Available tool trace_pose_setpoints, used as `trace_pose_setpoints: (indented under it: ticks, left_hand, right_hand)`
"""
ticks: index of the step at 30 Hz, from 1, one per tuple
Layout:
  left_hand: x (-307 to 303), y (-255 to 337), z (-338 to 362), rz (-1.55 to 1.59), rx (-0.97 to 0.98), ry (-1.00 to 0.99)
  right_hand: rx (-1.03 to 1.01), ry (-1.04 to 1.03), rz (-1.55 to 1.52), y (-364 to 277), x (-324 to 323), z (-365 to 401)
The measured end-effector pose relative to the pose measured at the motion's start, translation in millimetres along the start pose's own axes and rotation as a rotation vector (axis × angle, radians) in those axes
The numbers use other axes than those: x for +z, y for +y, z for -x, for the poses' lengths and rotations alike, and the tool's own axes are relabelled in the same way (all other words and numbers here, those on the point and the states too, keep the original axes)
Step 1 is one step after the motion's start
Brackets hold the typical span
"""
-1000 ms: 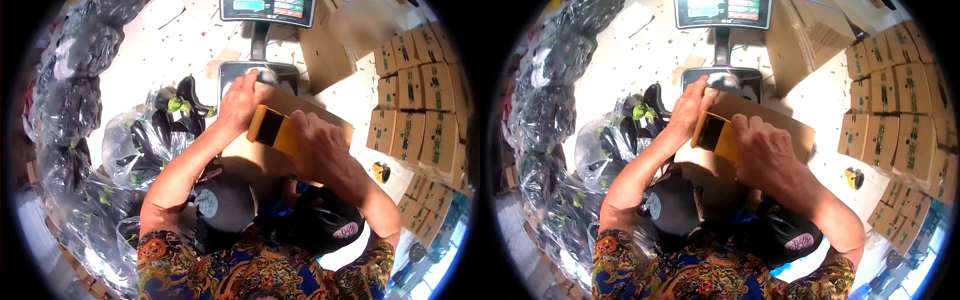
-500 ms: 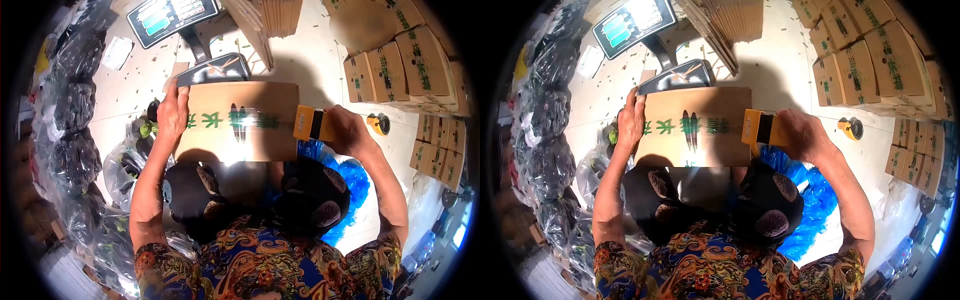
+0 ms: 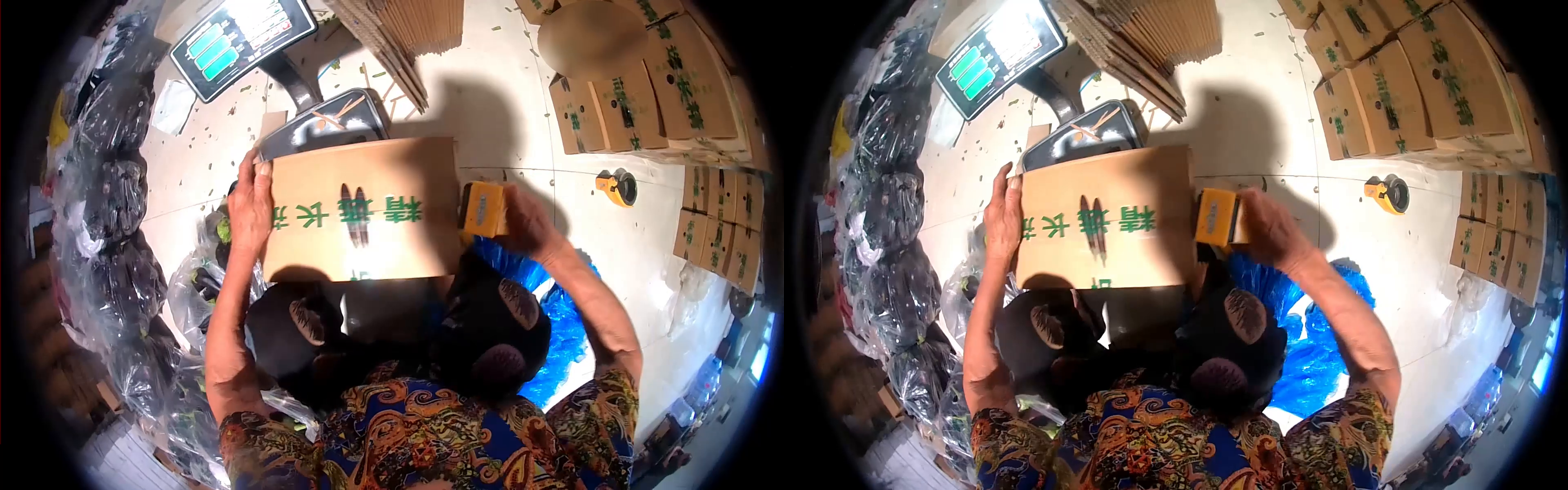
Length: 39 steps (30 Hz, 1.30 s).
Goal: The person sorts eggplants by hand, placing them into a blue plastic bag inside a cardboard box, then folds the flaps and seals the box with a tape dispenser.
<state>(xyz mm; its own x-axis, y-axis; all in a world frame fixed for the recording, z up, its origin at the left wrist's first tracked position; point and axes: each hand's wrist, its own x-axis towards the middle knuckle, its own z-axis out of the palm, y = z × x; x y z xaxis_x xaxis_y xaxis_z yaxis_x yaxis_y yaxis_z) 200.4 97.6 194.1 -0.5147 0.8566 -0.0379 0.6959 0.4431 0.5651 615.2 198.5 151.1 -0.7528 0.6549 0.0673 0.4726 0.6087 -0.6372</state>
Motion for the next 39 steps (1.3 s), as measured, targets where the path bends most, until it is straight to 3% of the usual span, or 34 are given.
trace_pose_setpoints:
  ticks: [6, 10, 11, 14, 17, 21, 23, 24, 27, 29, 31, 33, 35, 37, 38, 39]
  left_hand:
    - [-13.0, -26.7, -18.4, 0.113, -0.064, -0.074]
    - [-13.9, -34.0, -17.3, 0.130, -0.071, -0.100]
    - [-13.5, -34.7, -17.3, 0.146, -0.072, -0.111]
    - [-12.4, -33.3, -23.9, 0.182, -0.071, -0.107]
    - [-14.2, -20.9, -22.4, 0.202, -0.109, -0.129]
    - [-13.8, -23.8, -23.4, 0.167, -0.100, -0.121]
    - [-15.6, -38.9, -21.3, 0.059, -0.025, -0.098]
    - [-16.2, -44.7, -20.8, 0.094, -0.085, -0.126]
    - [-11.5, -42.6, -15.3, 0.381, -0.179, -0.153]
    - [-10.1, -46.1, -18.4, 0.456, -0.218, -0.202]
    - [-7.6, -47.7, -20.2, 0.458, -0.204, -0.186]
    - [-5.5, -39.3, -15.9, 0.559, -0.243, -0.217]
    - [-12.3, -23.9, -10.1, 0.735, -0.331, -0.287]
    - [-17.2, -37.4, -13.3, 0.808, -0.289, -0.329]
    - [-13.8, -49.3, -13.8, 0.843, -0.264, -0.341]
    - [-30.8, -58.0, -9.6, 0.808, -0.283, -0.319]
  right_hand:
    - [0.007, 0.021, -0.266, -11.5, 43.8, -11.1]
    - [-0.037, 0.044, -0.193, 5.6, 44.2, -5.6]
    - [-0.044, 0.058, -0.130, 19.9, 51.1, 0.8]
    - [0.215, -0.142, 0.160, 63.1, 58.5, 40.5]
    - [0.069, 0.030, 0.255, 75.0, 60.8, 64.0]
    - [0.346, -0.163, 0.587, 32.6, 69.2, 27.1]
    - [0.312, -0.087, 0.485, 18.0, 74.3, 10.8]
    - [0.147, -0.044, 0.255, 29.9, 87.8, 11.4]
    - [-0.153, -0.229, 0.791, 13.4, 128.9, -32.1]
    - [-0.216, -0.394, 1.094, 8.1, 154.3, -50.4]
    - [-0.046, -0.358, 0.965, 28.1, 156.1, -56.1]
    - [-0.086, 0.045, 1.223, 42.3, 131.3, -20.9]
    - [0.628, -0.396, 0.239, 64.8, 86.7, -59.4]
    - [0.616, -0.316, -0.082, 106.3, 77.9, -61.4]
    - [0.303, -0.283, -0.052, 172.1, 138.3, -66.6]
    - [0.280, -0.292, -0.089, 161.7, 162.3, -77.4]
